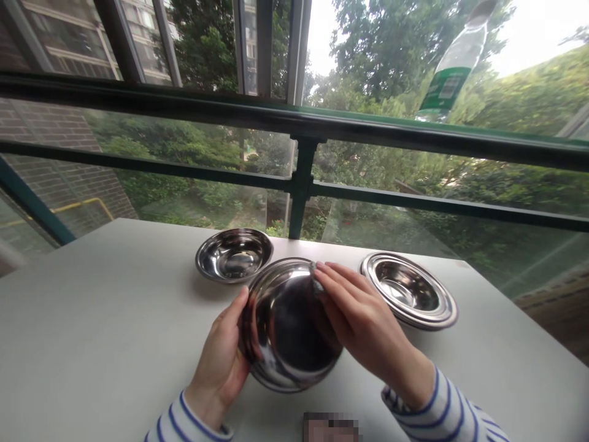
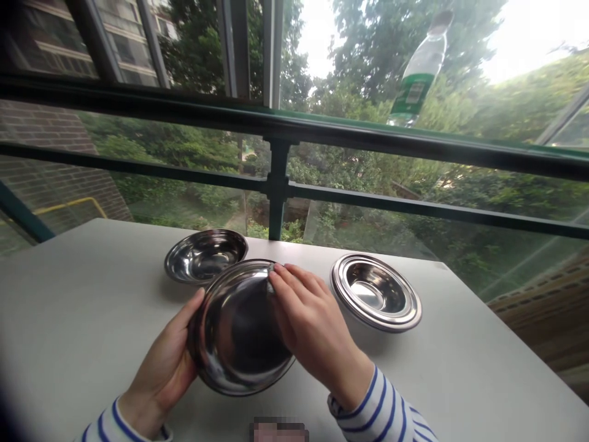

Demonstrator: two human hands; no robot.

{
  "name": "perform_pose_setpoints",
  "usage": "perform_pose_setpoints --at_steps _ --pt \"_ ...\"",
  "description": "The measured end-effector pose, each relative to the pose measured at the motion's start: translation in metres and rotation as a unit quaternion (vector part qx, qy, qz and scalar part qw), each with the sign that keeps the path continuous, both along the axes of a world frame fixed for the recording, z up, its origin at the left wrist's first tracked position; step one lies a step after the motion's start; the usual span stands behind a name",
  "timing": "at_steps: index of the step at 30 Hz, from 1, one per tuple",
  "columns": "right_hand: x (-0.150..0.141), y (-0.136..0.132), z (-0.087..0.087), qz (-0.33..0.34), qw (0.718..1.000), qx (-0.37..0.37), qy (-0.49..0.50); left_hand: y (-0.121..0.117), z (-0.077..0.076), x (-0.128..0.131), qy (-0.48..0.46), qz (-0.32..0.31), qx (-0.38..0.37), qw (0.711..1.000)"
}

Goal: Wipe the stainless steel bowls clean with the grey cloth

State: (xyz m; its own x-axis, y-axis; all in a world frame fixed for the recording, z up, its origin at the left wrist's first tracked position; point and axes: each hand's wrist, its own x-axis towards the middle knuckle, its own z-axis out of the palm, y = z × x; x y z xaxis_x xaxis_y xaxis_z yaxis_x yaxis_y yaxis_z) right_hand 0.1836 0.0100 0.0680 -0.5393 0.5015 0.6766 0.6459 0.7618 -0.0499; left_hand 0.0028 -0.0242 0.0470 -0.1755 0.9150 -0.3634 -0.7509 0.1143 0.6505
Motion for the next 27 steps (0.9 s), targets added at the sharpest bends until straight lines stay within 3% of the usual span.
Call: perform_pose_setpoints --at_steps 7,11,16,20,25,27 --pt "-0.013 -0.018 -0.007 0.101 0.989 0.006 -0.105 0.001 -0.002 -0.003 -0.011 0.012 -0.013 1.0" --pt "-0.014 -0.019 -0.007 0.049 0.995 0.009 -0.087 0.003 -0.003 -0.003 -0.013 0.018 -0.011 1.0" --pt "-0.015 -0.024 -0.004 0.096 0.989 0.016 -0.114 0.002 -0.003 -0.003 -0.014 0.004 -0.026 1.0" --pt "-0.014 -0.024 -0.003 0.014 0.995 0.011 -0.101 0.001 -0.001 -0.002 -0.002 0.011 -0.025 1.0" --pt "-0.018 -0.028 -0.004 0.096 0.987 0.001 -0.128 0.002 -0.004 -0.003 0.001 0.011 -0.031 0.999" --pt "-0.018 -0.027 -0.005 0.086 0.988 0.007 -0.127 0.003 -0.005 -0.005 0.006 0.009 -0.026 1.0"
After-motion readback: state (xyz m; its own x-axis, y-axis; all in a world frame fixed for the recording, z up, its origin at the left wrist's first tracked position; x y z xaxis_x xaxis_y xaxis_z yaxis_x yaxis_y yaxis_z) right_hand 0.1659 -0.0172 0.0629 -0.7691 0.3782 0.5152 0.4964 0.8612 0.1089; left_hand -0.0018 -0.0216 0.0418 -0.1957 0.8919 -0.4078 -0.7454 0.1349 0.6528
